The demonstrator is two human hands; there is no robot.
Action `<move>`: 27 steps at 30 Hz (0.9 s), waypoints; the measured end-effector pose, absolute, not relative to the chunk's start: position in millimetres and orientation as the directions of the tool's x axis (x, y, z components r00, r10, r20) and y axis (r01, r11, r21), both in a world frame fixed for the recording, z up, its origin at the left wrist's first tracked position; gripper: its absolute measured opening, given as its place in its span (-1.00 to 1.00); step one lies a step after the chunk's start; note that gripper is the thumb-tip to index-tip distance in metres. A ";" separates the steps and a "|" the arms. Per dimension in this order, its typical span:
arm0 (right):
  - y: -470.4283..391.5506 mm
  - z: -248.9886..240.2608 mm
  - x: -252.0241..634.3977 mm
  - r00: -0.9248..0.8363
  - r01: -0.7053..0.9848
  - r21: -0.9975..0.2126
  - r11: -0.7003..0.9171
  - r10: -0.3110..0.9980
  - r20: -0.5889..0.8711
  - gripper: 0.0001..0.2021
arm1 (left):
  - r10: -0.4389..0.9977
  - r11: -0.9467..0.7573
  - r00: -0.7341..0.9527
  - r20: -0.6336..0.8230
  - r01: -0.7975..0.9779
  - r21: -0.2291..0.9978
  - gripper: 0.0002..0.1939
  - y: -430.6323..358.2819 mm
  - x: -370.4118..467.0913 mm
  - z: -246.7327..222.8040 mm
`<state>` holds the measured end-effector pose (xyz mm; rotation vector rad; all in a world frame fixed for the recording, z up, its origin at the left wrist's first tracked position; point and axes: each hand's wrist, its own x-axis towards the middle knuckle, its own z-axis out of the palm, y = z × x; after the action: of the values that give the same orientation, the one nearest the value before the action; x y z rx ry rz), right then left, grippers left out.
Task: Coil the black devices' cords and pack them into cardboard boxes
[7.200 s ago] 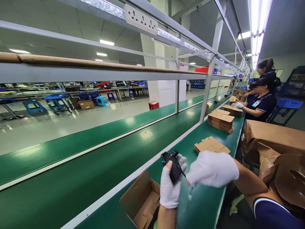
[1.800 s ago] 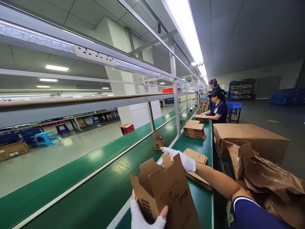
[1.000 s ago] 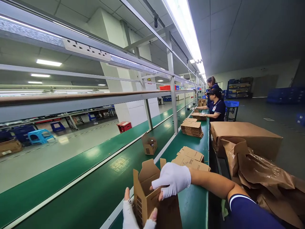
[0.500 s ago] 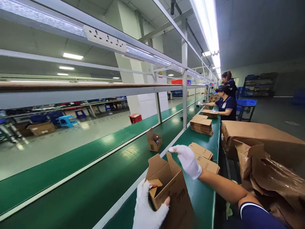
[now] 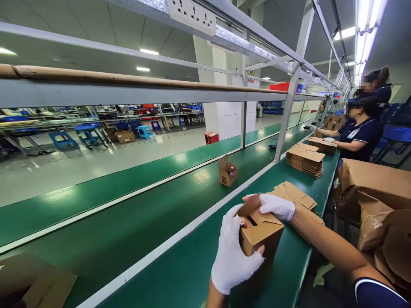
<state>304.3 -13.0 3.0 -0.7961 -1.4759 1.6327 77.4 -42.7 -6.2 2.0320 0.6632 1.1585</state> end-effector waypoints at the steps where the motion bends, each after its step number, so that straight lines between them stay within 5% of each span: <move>1: -12.3 7.8 307.6 -0.529 -0.157 -0.988 -0.002 0.845 0.082 -0.40 | 0.704 -0.620 0.472 0.530 0.044 0.784 -0.60 -41.8 77.0 -6.8; 4: -12.7 29.8 314.2 -0.575 -0.049 -0.992 0.112 0.809 0.120 -0.43 | 0.697 -0.614 0.472 0.540 0.006 0.789 -0.57 -39.1 75.3 -10.1; 6: -14.4 45.8 313.1 -0.590 0.242 -0.944 0.223 0.806 0.039 -0.44 | 0.691 -0.627 0.476 0.544 0.022 0.778 -0.57 -38.8 73.7 -11.8; 10: -17.1 68.7 297.5 -0.564 0.716 -0.577 0.392 0.813 -0.147 -0.36 | 0.660 -0.640 0.521 0.541 0.013 0.768 -0.55 -42.0 70.8 -11.6; 17: -27.2 77.7 259.2 -0.452 0.892 -0.164 0.422 0.849 -0.272 -0.30 | 0.674 -0.609 0.489 0.554 -0.056 0.791 -0.56 -40.2 67.6 -14.3; 20: -29.2 70.5 257.3 -0.445 0.895 -0.042 0.445 0.881 -0.160 -0.32 | 0.686 -0.581 0.498 0.531 -0.065 0.811 -0.55 -37.7 64.1 -14.5; 22: -29.1 66.8 262.6 -0.459 0.885 -0.106 0.453 0.887 -0.041 -0.38 | 0.695 -0.578 0.479 0.537 -0.073 0.813 -0.50 -36.5 61.3 -13.0; 25: -36.5 67.8 270.2 -0.402 0.816 -0.241 0.526 0.815 0.417 -0.61 | 0.760 -0.564 0.359 0.542 -0.048 0.824 -0.46 -33.1 56.8 -10.8; 27: -50.5 71.2 267.3 -0.411 0.748 -0.171 0.642 0.649 0.640 -0.69 | 0.854 -0.485 0.191 0.484 -0.044 0.873 -0.51 -28.2 53.0 -11.8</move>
<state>267.3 -50.5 71.2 -1.0825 -2.1709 -0.1835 53.0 -28.2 -11.8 1.6620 0.7774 1.4055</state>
